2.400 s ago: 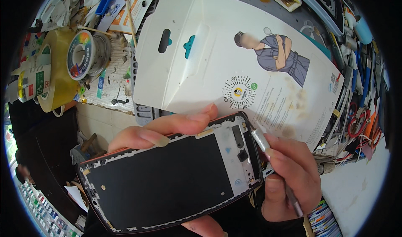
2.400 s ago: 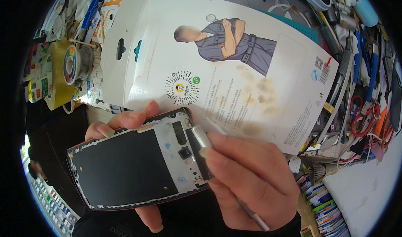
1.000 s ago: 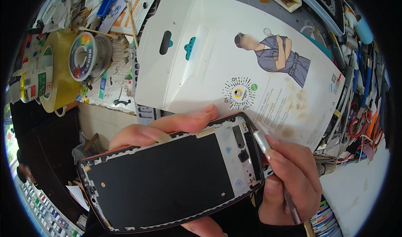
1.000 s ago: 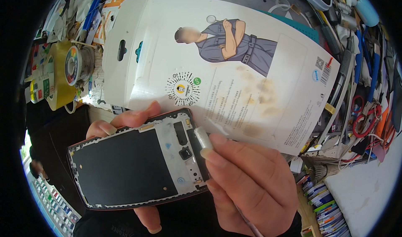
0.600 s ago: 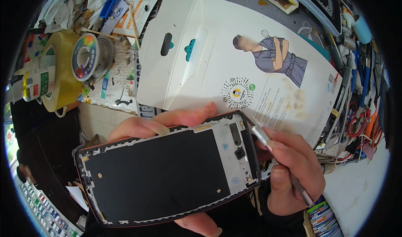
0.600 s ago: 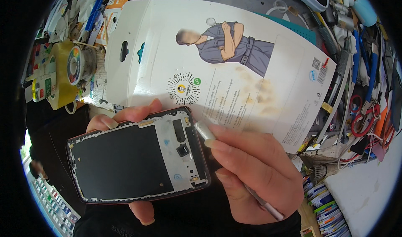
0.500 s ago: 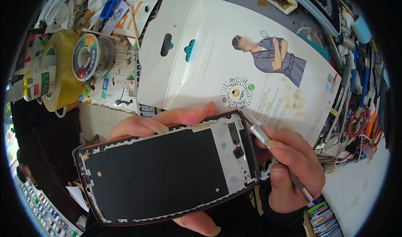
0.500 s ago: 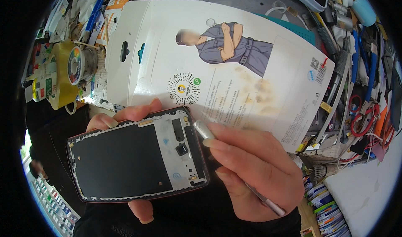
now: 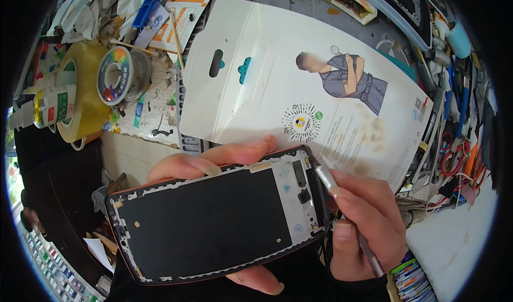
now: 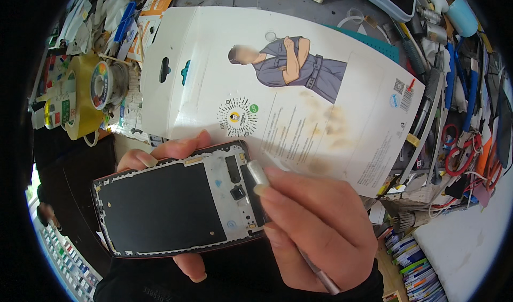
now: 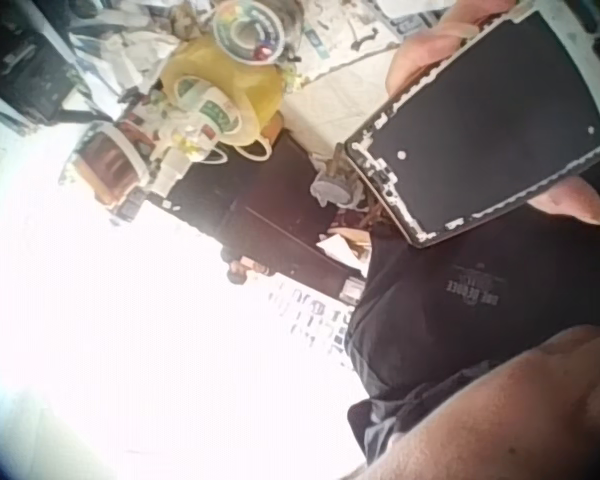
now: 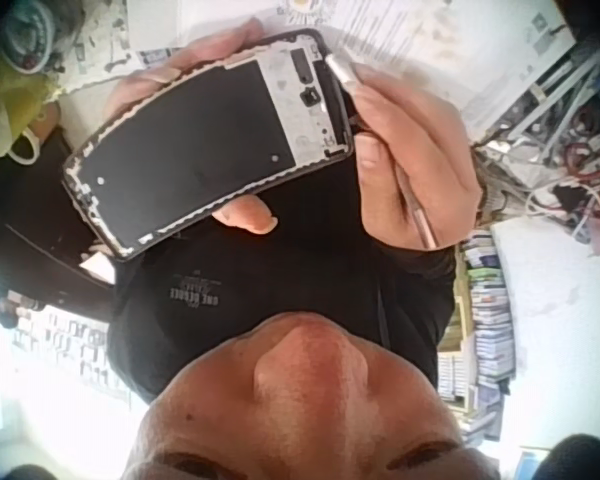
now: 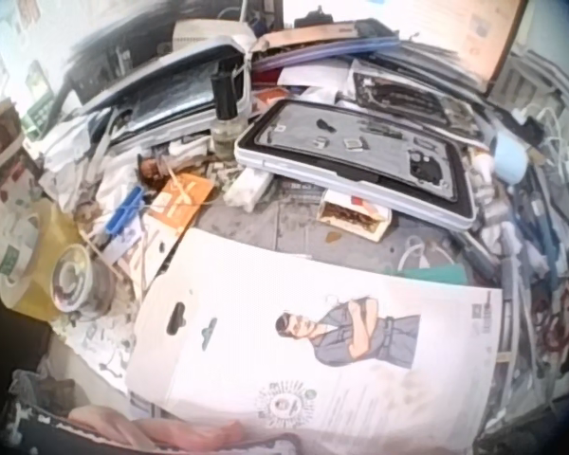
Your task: The person uses a metal spudger and a blue plastic pry tool to separate the screen assembly from the phone frame, then lifts the screen to expose the battery and internal components. The person continues to pry along the edges to fully detach the screen.
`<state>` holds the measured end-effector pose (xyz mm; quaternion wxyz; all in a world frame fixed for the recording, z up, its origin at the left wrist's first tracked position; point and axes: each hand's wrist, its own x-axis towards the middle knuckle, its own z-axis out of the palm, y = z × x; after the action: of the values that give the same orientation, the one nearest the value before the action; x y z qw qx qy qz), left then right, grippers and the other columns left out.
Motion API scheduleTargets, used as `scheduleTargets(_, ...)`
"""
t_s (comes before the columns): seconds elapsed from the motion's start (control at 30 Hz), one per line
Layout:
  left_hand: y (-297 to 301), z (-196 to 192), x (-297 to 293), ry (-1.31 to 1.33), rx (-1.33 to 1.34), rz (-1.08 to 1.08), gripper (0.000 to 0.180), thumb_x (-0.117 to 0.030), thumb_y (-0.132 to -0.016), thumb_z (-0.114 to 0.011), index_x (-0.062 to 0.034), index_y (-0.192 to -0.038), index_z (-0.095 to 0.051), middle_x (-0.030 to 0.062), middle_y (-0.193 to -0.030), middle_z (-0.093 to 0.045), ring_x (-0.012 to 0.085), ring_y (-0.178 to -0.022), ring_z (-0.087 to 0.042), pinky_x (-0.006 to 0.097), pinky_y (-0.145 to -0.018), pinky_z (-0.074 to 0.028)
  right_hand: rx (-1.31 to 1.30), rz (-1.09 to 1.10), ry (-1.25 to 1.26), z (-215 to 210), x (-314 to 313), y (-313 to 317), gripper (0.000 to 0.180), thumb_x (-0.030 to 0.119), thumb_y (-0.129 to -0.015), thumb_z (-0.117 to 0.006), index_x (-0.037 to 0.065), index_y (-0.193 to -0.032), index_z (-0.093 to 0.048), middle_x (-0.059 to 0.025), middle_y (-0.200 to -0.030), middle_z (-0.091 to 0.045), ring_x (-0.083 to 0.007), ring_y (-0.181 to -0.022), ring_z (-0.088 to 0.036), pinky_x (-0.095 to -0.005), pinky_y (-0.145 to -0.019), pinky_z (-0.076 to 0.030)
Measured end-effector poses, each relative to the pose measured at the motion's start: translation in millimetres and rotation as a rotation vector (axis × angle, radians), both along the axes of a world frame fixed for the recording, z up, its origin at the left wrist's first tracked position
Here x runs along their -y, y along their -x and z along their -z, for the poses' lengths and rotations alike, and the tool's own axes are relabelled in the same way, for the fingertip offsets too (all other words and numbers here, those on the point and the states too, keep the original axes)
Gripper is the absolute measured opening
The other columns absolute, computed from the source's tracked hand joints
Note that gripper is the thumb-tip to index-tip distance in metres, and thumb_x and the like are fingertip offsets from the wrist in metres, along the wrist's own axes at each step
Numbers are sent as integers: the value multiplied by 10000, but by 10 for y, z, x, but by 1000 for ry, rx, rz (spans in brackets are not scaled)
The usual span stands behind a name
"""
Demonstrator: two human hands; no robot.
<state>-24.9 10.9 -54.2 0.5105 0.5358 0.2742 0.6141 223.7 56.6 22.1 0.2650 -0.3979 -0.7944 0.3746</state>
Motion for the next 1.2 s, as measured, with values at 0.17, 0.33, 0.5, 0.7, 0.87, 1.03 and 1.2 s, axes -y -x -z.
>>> scheduleTargets(0.17,-5,-89,23,129,91,76,1259,-210,-485,-1067,-47,-1458,-285,400,-1485,-414,501,-1415,-453,657,-1141,-411,-345,235,165,61,110,33,265,156,-958,-715,-42,-1134,-719,-243,-1125,-729,-266,-916,-706,-357,-795,-581)
scheduleTargets(0.33,-262,-77,164,162,678,79,1171,-163,-559,-1043,-49,-1433,-272,373,-1562,-314,485,-1485,-348,659,-1168,-383,-427,418,75,13,289,-14,573,449,-1072,-525,-100,-1205,-624,-292,-1089,-709,-229,-788,-683,-314,-608,-584)
scheduleTargets(0.5,-312,-227,217,64,866,225,1059,-107,-645,-1002,-43,-1402,-264,375,-1588,-251,482,-1525,-262,728,-1161,-329,-419,256,-6,-87,419,-46,598,451,-1119,-355,-76,-1378,-467,-304,-1115,-689,-270,-808,-670,-357,-679,-569)
scheduleTargets(0.7,-321,-327,388,-20,852,272,1119,-157,-631,-1016,-6,-1439,-258,459,-1561,-205,525,-1501,-282,718,-1145,-353,-416,305,-45,-181,569,6,524,397,-1091,-465,-87,-1261,-574,-270,-1022,-735,-264,-753,-701,-336,-663,-572)
scheduleTargets(0.87,-285,-337,433,-57,782,363,1160,-131,-686,-987,-8,-1491,-161,464,-1576,-133,545,-1520,-201,742,-1155,-303,-409,359,-99,-270,685,8,477,352,-1086,-464,-72,-1153,-671,-235,-972,-744,-256,-737,-702,-348,-701,-561)
scheduleTargets(1.03,-280,-370,471,161,990,517,1528,-479,-573,-998,97,-1603,-28,502,-1450,-385,520,-1381,-483,566,-1137,-447,-296,84,-160,-275,672,-98,563,412,-1124,-336,-53,-1405,-485,-282,-1052,-685,-300,-783,-633,-407,-696,-530)
scheduleTargets(1.2,-442,-364,595,311,911,297,1465,-902,-733,-585,231,-1525,-100,442,-1182,-614,439,-964,-717,437,-766,-620,-131,11,-382,-319,756,-92,429,296,-1064,-445,1,-1346,-578,-193,-926,-698,-283,-728,-621,-395,-656,-484)
